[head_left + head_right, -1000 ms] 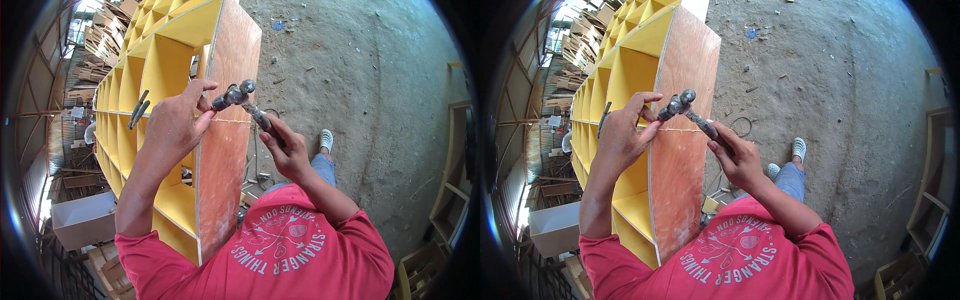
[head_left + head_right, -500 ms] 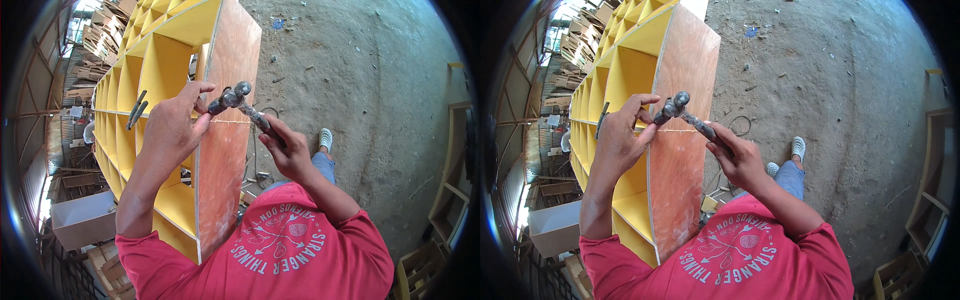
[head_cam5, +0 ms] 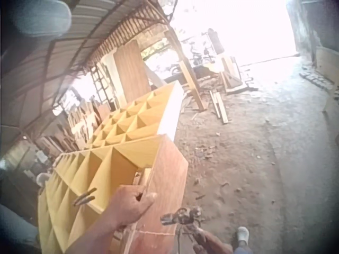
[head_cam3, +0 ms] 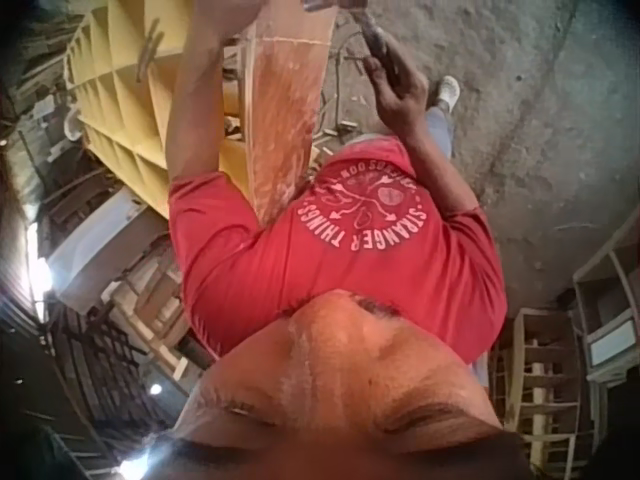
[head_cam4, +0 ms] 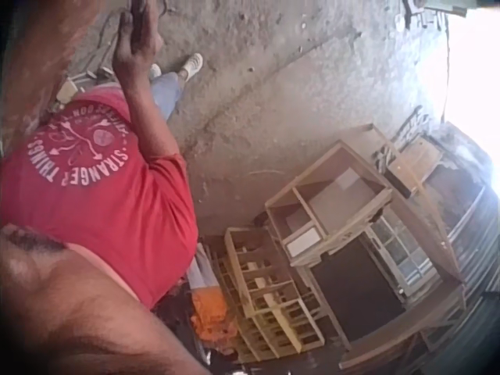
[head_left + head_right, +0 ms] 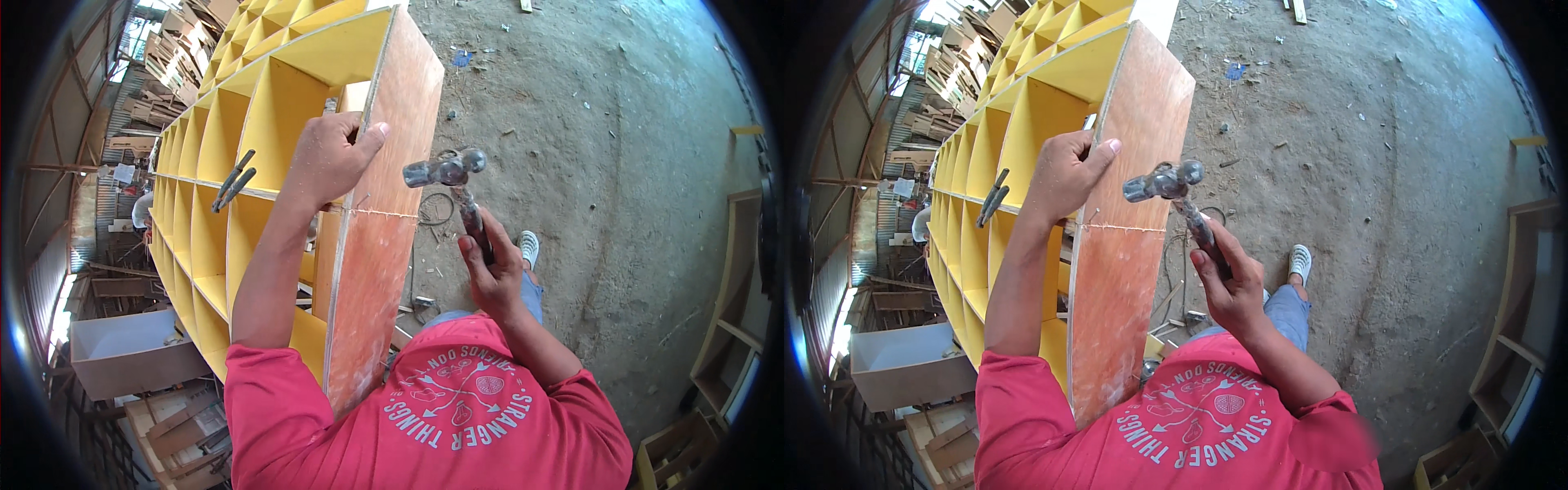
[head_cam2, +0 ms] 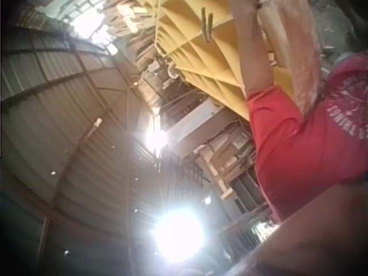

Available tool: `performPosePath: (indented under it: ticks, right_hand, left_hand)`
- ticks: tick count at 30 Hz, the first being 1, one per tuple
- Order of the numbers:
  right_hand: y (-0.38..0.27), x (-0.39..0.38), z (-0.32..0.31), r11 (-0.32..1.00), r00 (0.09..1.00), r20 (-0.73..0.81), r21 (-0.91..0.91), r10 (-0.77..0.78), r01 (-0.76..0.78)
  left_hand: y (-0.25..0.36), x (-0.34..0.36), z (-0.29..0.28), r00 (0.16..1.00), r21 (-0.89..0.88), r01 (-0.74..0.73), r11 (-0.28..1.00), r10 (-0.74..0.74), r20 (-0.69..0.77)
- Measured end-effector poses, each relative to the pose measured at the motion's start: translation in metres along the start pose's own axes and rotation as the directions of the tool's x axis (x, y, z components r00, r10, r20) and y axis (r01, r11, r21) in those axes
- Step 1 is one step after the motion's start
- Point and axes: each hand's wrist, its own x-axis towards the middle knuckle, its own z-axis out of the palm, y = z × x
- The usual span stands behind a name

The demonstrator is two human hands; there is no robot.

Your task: The person hammers nails into the wooden frame of a large yellow shelving unit using a hammer. The person hammers at various points along the edges of the plywood backing and sides to secure the structure.

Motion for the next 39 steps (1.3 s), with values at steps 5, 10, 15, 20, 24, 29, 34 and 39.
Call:
performPosePath:
  ticks: [5, 10, 15, 20, 24, 29, 34, 39]
  right_hand:
    - [0.0, -0.004, 0.012, 0.996, 0.995, -0.065, -0.051, -0.077, 0.074]
    - [-0.022, 0.009, 0.005, 0.973, 0.986, 0.163, -0.221, -0.031, 0.067]
    - [-0.023, 0.007, 0.0, 0.912, 0.972, -0.198, 0.409, 0.129, -0.038]
    - [-0.032, 0.009, -0.001, 0.948, 0.98, 0.189, -0.317, 0.06, 0.003]
    - [-0.041, 0.031, -0.024, 0.966, 0.963, 0.115, 0.064, 0.244, -0.252]
    - [-0.022, 0.023, -0.015, 0.992, 0.99, 0.124, -0.117, 0.069, -0.054]
    - [-0.03, 0.014, -0.018, 0.944, 0.959, -0.019, 0.181, 0.282, -0.274]
    - [-0.014, -0.005, -0.008, 0.907, 0.967, 0.178, -0.41, 0.18, -0.093]
  left_hand:
    - [0.003, 0.0, 0.001, 0.999, 0.009, -0.009, 1.0, 0.009, -0.05]
    - [0.007, 0.001, -0.003, 0.998, 0.054, -0.034, 0.998, 0.037, -0.059]
    - [0.004, 0.003, 0.0, 0.995, 0.08, -0.047, 0.996, 0.053, -0.083]
    - [-0.005, 0.001, 0.0, 0.993, 0.057, -0.069, 0.996, 0.075, -0.096]
    - [-0.001, 0.005, 0.0, 0.994, 0.061, -0.056, 0.997, 0.061, -0.088]
    - [-0.007, 0.006, 0.003, 0.993, 0.009, -0.075, 0.997, 0.075, -0.092]
    - [-0.006, 0.001, 0.0, 0.996, 0.039, -0.014, 0.999, 0.017, -0.087]
    - [-0.005, 0.002, 0.003, 0.989, 0.01, -0.083, 0.996, 0.084, -0.125]
